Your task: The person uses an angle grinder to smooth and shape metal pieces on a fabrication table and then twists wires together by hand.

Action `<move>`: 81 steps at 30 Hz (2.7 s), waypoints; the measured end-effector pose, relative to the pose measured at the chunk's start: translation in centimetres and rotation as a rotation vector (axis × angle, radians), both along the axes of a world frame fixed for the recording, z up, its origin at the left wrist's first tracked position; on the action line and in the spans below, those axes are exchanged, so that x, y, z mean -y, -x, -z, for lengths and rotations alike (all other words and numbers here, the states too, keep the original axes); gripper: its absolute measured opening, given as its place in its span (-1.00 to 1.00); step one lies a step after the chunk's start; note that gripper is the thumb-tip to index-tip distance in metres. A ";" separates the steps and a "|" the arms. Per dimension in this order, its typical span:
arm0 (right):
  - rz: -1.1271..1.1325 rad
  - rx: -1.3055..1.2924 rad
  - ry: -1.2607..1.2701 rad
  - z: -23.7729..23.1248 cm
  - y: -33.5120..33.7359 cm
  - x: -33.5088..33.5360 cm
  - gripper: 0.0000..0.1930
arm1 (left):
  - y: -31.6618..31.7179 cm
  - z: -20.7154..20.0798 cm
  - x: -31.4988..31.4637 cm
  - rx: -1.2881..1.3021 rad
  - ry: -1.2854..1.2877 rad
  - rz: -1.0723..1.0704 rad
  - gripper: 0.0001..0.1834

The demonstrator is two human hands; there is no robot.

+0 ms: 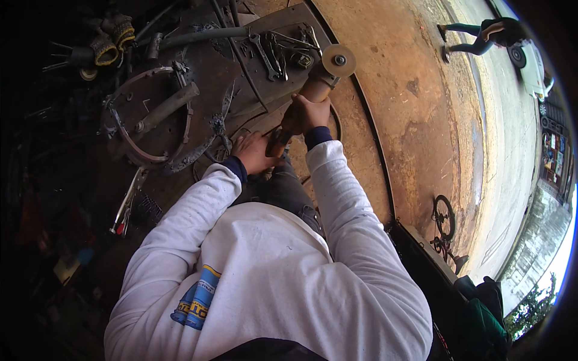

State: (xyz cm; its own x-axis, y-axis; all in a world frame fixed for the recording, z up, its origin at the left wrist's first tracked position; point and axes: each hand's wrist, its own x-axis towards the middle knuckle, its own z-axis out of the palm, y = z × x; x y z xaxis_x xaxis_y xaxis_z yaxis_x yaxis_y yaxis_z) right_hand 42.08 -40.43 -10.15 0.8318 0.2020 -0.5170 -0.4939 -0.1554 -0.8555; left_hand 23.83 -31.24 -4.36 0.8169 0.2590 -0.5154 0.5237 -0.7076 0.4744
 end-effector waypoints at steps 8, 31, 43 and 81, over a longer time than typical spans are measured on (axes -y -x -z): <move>-0.637 0.152 0.480 2.6 -4.3 -2.0 -0.21 | 6.6 3.4 -1.5 -0.076 -0.120 -0.081 -0.57; -1.223 0.600 0.502 18.3 -6.8 -14.6 -0.26 | 16.8 4.4 1.1 -0.234 -0.118 -0.403 -0.71; -1.297 0.605 0.438 12.4 -6.5 -14.9 -0.43 | 16.6 4.0 0.4 -0.259 -0.092 -0.399 -0.75; -1.711 1.242 -0.052 -18.0 7.2 -5.8 -0.76 | 5.1 -13.5 -3.8 0.028 -0.071 -0.002 -0.76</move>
